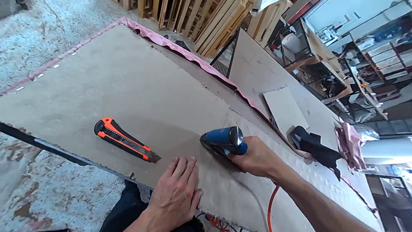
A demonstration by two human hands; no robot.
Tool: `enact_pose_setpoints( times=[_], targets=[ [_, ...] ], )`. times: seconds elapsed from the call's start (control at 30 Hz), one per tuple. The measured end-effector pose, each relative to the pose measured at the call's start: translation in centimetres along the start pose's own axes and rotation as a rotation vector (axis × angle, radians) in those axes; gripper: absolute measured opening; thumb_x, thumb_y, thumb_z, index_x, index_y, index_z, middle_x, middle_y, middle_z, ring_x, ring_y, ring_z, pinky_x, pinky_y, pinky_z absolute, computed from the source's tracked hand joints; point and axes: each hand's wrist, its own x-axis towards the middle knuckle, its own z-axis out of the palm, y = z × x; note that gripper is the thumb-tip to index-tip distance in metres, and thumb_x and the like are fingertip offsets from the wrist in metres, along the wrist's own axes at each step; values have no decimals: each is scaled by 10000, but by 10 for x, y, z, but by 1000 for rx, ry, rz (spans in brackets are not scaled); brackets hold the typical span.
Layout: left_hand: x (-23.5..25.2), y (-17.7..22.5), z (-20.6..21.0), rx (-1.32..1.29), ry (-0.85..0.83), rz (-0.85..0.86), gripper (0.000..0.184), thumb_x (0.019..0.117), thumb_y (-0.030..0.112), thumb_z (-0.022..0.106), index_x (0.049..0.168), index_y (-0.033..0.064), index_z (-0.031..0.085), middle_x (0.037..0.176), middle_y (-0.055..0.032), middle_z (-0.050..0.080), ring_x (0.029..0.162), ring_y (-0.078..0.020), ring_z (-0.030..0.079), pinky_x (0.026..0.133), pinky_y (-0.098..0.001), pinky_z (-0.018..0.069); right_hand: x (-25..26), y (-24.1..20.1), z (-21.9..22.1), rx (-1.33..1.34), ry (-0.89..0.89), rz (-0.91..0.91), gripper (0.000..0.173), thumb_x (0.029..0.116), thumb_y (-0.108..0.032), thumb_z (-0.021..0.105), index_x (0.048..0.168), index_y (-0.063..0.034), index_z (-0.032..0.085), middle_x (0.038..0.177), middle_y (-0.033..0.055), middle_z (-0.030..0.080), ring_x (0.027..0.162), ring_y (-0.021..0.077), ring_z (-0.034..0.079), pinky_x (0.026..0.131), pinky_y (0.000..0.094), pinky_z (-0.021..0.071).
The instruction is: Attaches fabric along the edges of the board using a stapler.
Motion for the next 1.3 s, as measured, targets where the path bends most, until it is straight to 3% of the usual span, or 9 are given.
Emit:
enact_pose_setpoints(
  times=[0.2,0.3,0.47,0.7,0.87,1.03,1.17,1.23,1.3],
  targets=[
    [-30,-9,-4,-38,-37,39,609,982,464,529,1418,42,580,1520,-122,544,1399,-351,517,1118,-532,445,0,15,23,70,-15,-48,220,892,-396,689,864,-182,730,755,-45,678,715,83,662,676,366,555],
    [-31,-9,-2,-43,-61,36,610,992,464,502,1426,41,575,1531,-118,534,1406,-351,510,1128,-540,430,3,10,31,-32,-35,-29,248,876,-398,688,874,-155,738,784,-4,693,748,131,672,698,423,551],
    [-31,-17,-11,-92,-97,70,591,985,441,532,1417,38,573,1533,-126,528,1418,-345,497,1144,-520,425,0,1,34,-54,-53,11,244,882,-393,684,858,-154,727,765,-5,679,725,133,664,689,419,549],
    [-74,-48,-8,-150,181,149,261,1017,217,568,1207,87,693,1307,-85,691,1293,-292,615,1105,-443,490,-13,10,63,-10,-43,-97,262,847,-415,701,888,-157,718,755,-20,686,692,114,677,640,414,576],
    [-75,-50,-2,-168,209,133,217,1039,188,563,1163,88,710,1272,-60,711,1257,-259,645,1085,-406,513,-24,-4,76,-104,-47,-124,259,843,-395,696,892,-142,713,787,31,694,749,182,690,647,481,556],
    [-73,-53,-4,-191,223,147,182,1028,175,577,1107,82,713,1250,-64,717,1255,-257,646,1090,-398,511,-36,-3,78,-65,-22,-134,262,858,-397,698,925,-144,704,785,31,687,732,179,686,628,471,551],
    [-71,-45,-10,-176,182,148,229,999,163,553,1138,81,715,1273,-75,710,1270,-283,632,1088,-440,506,-88,3,86,-26,66,-50,260,798,-402,760,917,-176,714,730,-5,672,659,150,674,553,442,543],
    [-60,-32,-13,-159,106,145,297,1001,215,528,1207,88,701,1332,-73,688,1306,-287,609,1110,-464,482,-104,10,81,-23,95,4,273,751,-408,787,907,-194,721,720,-34,678,659,126,678,556,427,547],
    [-49,-18,-8,-106,23,143,382,1015,290,516,1301,88,667,1415,-69,642,1353,-286,573,1139,-490,444,-105,20,77,-22,126,8,276,771,-430,764,920,-203,714,730,-37,671,666,118,674,554,422,549]
  ],
)
